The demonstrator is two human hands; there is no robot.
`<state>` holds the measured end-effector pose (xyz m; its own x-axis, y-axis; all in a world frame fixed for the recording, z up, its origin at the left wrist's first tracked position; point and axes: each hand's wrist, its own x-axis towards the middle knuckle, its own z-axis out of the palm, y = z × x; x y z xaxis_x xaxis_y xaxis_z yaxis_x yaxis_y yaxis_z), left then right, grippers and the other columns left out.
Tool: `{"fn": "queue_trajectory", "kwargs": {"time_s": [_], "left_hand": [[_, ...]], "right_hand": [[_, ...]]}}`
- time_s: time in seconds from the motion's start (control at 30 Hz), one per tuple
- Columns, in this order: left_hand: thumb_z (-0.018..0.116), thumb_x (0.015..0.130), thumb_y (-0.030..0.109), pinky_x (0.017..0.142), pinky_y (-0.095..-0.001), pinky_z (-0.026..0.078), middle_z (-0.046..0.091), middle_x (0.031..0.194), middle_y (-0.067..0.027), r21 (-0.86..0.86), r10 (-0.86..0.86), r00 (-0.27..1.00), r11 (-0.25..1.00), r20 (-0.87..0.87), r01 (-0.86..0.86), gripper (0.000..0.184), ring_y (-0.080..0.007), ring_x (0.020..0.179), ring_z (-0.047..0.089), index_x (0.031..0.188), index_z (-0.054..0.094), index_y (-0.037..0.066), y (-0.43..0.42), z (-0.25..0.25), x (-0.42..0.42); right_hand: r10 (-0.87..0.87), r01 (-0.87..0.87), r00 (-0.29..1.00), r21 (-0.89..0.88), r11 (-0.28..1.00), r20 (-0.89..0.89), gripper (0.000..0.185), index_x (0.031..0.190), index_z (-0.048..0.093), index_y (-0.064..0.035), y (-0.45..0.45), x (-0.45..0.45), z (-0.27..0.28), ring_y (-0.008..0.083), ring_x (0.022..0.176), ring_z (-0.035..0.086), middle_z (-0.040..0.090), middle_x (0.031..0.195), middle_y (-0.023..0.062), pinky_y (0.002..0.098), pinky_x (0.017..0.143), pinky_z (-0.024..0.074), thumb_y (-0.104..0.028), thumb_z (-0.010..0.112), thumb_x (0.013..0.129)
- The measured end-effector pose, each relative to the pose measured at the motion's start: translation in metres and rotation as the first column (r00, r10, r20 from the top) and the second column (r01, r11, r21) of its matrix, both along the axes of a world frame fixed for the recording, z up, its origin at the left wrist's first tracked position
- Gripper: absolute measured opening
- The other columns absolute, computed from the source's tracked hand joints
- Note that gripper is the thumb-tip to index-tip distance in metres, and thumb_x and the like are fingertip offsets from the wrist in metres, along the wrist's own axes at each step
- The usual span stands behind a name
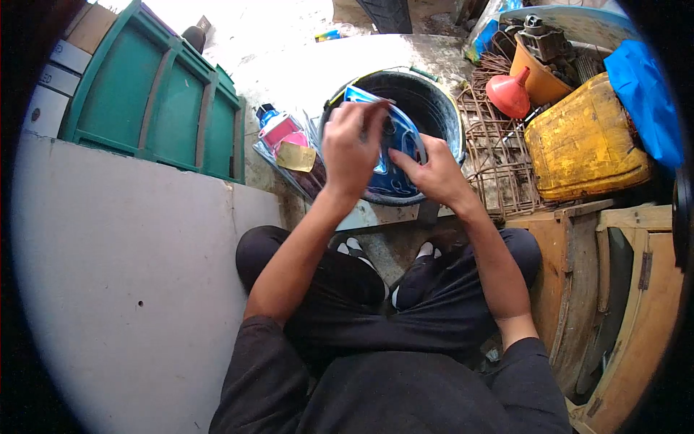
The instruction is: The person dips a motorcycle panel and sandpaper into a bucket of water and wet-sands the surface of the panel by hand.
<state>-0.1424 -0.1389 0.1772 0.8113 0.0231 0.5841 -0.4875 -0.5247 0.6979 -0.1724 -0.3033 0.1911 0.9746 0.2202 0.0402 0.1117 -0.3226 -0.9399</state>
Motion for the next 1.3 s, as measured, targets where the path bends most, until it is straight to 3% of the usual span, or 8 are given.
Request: {"fn": "queue_trajectory", "kwargs": {"time_s": [0.07,0.2,0.33,0.5,0.87,0.93,1.07,1.3], "left_hand": [[0.073,0.087,0.003,0.08,-0.0379,0.052,0.071,0.095,-0.0086,-0.121,0.007,0.99,0.992,-0.138,-0.024,0.018,-0.0266,0.09,0.068,0.104,0.075,0.008,0.003,0.003,0.001],[0.073,0.087,0.005,0.078,-0.0395,0.051,0.07,0.095,-0.0085,0.039,-0.248,0.947,0.969,0.204,0.245,0.015,-0.0257,0.087,0.068,0.101,0.075,0.008,-0.011,0.006,-0.017],[0.071,0.089,0.006,0.076,-0.041,0.051,0.07,0.092,-0.0113,-0.143,-0.019,0.992,0.99,-0.128,0.0,0.013,-0.0281,0.085,0.066,0.101,0.075,0.007,0.005,0.002,0.005],[0.072,0.088,0.005,0.079,-0.039,0.051,0.071,0.097,-0.0094,0.06,-0.211,0.959,0.977,0.191,0.203,0.015,-0.0277,0.088,0.067,0.102,0.076,0.009,-0.009,0.004,-0.016],[0.071,0.089,0.008,0.076,-0.0378,0.049,0.07,0.095,-0.0065,0.137,-0.082,0.991,0.988,0.104,0.068,0.015,-0.0252,0.087,0.067,0.103,0.075,0.01,0.0,0.003,-0.004],[0.069,0.092,0.008,0.076,-0.0395,0.05,0.07,0.093,-0.0104,-0.156,-0.024,0.991,0.988,-0.131,0.003,0.013,-0.0278,0.085,0.066,0.103,0.075,0.008,0.006,0.005,0.006],[0.075,0.086,0.006,0.074,-0.0396,0.05,0.069,0.092,-0.0084,0.04,-0.22,0.945,0.975,0.242,0.216,0.014,-0.028,0.085,0.067,0.1,0.074,0.008,-0.008,-0.001,-0.009],[0.075,0.086,0.006,0.076,-0.0375,0.05,0.071,0.094,-0.006,0.031,-0.064,0.995,0.998,0.071,0.062,0.014,-0.0241,0.089,0.069,0.1,0.075,0.01,0.004,-0.004,0.004]], "right_hand": [[-0.008,0.008,1.0,-0.009,1.0,0.016,0.02,0.097,0.068,0.0045,0.002,-0.001,0.0,0.0292,0.073,0.071,0.069,0.08,0.0232,0.0399,0.069,0.0529,-0.014,0.069,0.089],[0.019,-0.013,0.997,-0.084,0.996,0.071,0.022,0.097,0.069,0.0039,-0.005,0.005,-0.009,0.0269,0.074,0.072,0.07,0.082,0.0235,0.04,0.071,0.0535,-0.017,0.069,0.09],[0.007,-0.008,1.0,0.007,1.0,0.016,0.023,0.098,0.068,0.0047,-0.001,0.001,-0.002,0.027,0.076,0.073,0.071,0.082,0.0221,0.0401,0.071,0.0535,-0.017,0.068,0.09],[0.02,-0.015,0.997,-0.074,0.997,0.071,0.023,0.097,0.068,0.0051,-0.002,0.003,-0.001,0.027,0.075,0.073,0.071,0.081,0.0214,0.0404,0.071,0.0538,-0.016,0.069,0.09],[0.005,-0.002,0.997,-0.035,0.999,0.074,0.021,0.097,0.069,0.0041,-0.003,0.0,-0.007,0.0284,0.074,0.072,0.071,0.082,0.0229,0.0401,0.07,0.0532,-0.016,0.07,0.089],[0.001,-0.001,1.0,-0.031,1.0,0.009,0.022,0.096,0.068,0.005,0.0,0.0,-0.002,0.029,0.075,0.072,0.07,0.083,0.0233,0.0405,0.071,0.0533,-0.015,0.07,0.089],[0.019,-0.008,0.995,-0.114,0.993,0.097,0.021,0.096,0.069,0.0049,-0.004,0.002,-0.003,0.0293,0.073,0.072,0.07,0.081,0.0233,0.0398,0.071,0.0533,-0.015,0.07,0.089],[0.001,0.002,0.998,-0.041,0.999,0.055,0.022,0.098,0.069,0.004,0.001,0.0,-0.008,0.0323,0.076,0.072,0.071,0.083,0.0226,0.0398,0.071,0.0538,-0.016,0.069,0.089]]}}
